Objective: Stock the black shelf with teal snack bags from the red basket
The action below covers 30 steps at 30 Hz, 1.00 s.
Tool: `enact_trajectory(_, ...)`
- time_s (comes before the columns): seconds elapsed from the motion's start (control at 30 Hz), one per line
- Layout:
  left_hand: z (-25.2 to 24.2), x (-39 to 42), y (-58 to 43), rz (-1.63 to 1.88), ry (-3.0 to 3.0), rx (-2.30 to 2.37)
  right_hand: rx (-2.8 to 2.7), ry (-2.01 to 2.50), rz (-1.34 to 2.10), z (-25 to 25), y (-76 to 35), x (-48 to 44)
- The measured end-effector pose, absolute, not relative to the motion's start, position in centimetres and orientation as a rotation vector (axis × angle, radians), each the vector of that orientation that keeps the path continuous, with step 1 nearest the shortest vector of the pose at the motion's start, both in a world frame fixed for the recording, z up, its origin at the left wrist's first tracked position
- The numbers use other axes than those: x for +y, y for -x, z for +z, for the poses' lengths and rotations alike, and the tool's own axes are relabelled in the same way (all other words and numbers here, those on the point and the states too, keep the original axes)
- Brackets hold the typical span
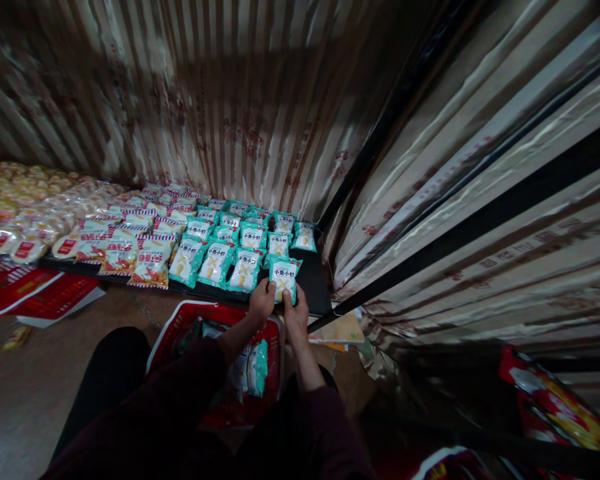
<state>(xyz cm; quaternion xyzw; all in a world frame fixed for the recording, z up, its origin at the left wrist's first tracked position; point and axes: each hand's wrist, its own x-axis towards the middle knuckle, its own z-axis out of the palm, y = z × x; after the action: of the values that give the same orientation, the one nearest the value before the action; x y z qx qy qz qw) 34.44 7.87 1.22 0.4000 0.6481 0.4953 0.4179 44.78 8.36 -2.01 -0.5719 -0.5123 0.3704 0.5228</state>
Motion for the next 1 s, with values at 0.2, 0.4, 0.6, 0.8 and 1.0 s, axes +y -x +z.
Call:
enact_trajectory(0.2, 1.0, 8.4, -34.7, 1.258, -0.964, 1.634, -1.237, 1.430, 0.863, -2.1, -44.8, 9.2)
enact_trajectory(0.4, 1.1, 8.8, -35.0, 1.309, -0.974, 1.600, -1.286, 1.449, 0.860, -2.0, -44.9, 10.3)
enact_trajectory(0.6, 1.0, 9.4, -35.2, 1.365, -1.012, 1.593, -1.332, 1.463, 0.807, -2.1, -44.9, 11.3)
enact_trajectory(0.8, 1.2, 9.8, -35.1, 1.327, -1.089, 1.620, -1.381, 1.529, 0.783, -2.3, -44.7, 11.8)
enact_trajectory(1.0, 1.7, 10.1, -35.2, 1.308, -1.109, 1.655, -1.426, 1.532, 0.738, -2.2, -44.6, 12.4)
